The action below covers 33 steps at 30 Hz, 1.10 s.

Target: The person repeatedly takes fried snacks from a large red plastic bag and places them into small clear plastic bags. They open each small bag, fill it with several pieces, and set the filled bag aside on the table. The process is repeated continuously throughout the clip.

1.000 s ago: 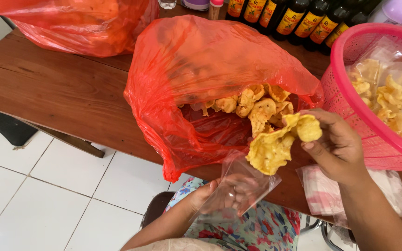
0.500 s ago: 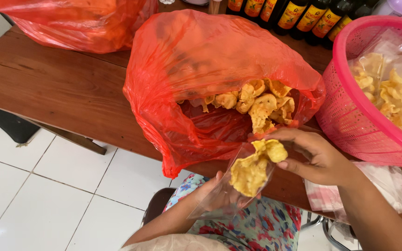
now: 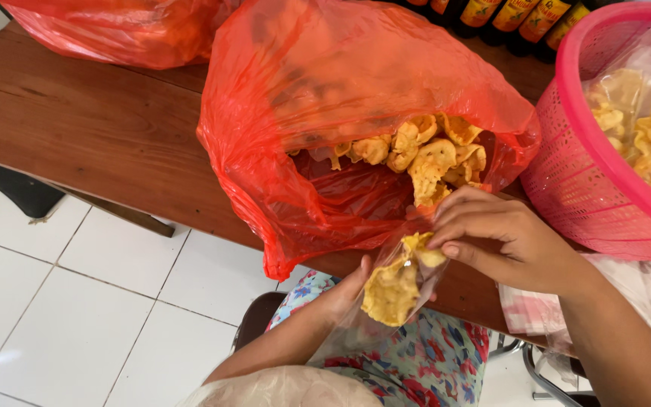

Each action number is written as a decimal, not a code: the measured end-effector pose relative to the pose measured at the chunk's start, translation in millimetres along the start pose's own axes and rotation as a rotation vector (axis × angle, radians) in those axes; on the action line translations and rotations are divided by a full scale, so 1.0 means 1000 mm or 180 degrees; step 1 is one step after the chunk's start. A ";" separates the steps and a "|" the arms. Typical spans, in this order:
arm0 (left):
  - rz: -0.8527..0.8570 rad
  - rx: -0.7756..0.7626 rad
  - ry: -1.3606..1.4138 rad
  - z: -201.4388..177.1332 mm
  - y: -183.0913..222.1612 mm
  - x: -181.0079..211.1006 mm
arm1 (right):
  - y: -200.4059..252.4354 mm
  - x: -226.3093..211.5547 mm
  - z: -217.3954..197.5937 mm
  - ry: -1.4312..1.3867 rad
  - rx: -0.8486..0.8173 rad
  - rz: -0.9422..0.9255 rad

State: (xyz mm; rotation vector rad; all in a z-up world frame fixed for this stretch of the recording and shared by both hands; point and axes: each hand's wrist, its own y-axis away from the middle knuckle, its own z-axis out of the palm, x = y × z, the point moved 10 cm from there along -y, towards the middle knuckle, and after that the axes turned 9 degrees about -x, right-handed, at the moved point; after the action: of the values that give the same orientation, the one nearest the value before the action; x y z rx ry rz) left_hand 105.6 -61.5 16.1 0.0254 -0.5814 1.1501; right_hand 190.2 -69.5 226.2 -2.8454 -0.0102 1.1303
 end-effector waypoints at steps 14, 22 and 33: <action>0.0217 0.0460 -0.0882 -0.010 -0.019 0.031 | -0.018 -0.020 0.050 0.0426 -0.0575 -0.0280; 0.1004 0.0327 -0.2835 0.045 0.000 0.124 | -0.006 0.000 0.011 0.0606 0.0056 0.0512; 0.1335 0.0930 -0.2889 0.037 0.006 0.129 | 0.000 0.007 0.011 0.0237 0.0143 0.0667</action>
State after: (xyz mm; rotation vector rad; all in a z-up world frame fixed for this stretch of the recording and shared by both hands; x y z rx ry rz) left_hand 120.9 39.5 103.8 0.7362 -1.2495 1.6142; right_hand 188.2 -68.2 213.8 -2.8995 0.3207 1.0416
